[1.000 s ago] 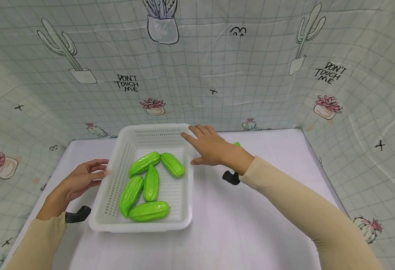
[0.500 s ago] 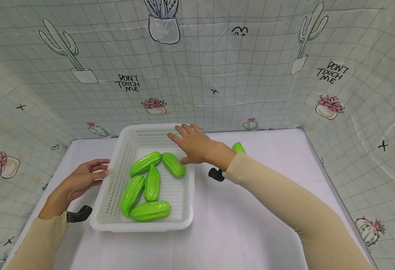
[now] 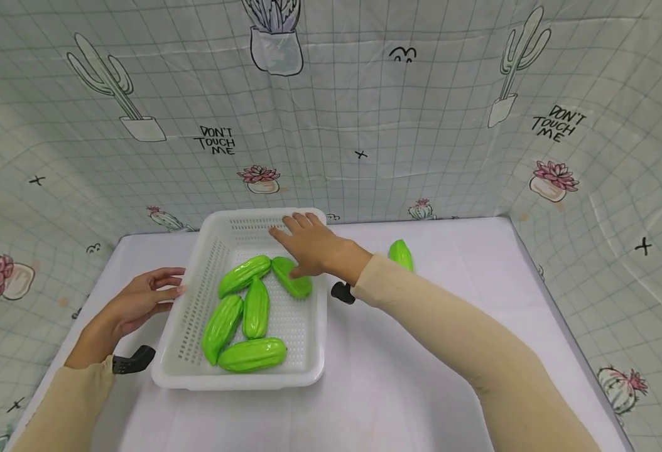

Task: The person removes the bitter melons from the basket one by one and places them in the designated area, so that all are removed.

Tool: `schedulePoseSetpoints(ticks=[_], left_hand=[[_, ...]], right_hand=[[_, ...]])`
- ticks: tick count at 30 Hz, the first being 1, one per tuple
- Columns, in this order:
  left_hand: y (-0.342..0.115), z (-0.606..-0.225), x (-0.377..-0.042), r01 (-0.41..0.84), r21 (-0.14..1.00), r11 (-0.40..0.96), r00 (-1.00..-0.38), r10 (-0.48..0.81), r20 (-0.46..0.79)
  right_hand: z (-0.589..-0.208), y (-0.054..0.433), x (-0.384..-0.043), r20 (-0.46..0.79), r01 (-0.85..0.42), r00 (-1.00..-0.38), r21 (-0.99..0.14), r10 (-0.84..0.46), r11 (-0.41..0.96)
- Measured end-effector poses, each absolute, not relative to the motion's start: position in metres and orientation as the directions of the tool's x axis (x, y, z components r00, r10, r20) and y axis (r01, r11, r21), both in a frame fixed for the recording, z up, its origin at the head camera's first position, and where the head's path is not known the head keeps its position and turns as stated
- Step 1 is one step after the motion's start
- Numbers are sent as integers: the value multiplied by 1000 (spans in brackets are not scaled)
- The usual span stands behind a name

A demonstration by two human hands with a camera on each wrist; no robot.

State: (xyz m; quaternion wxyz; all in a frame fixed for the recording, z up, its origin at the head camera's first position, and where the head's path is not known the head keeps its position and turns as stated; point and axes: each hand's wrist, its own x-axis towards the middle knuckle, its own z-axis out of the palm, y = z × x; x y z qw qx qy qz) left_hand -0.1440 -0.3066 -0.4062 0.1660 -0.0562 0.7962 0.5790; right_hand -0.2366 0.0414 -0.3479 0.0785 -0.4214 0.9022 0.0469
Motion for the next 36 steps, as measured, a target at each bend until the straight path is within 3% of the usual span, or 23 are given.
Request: schedulePoseSetpoints(ticks=[36], left_hand=[[-307, -406, -145, -279, 910, 306, -940, 105, -324]], right_hand=[[-385, -5, -236, -388, -672, -696, 56, -604, 739]])
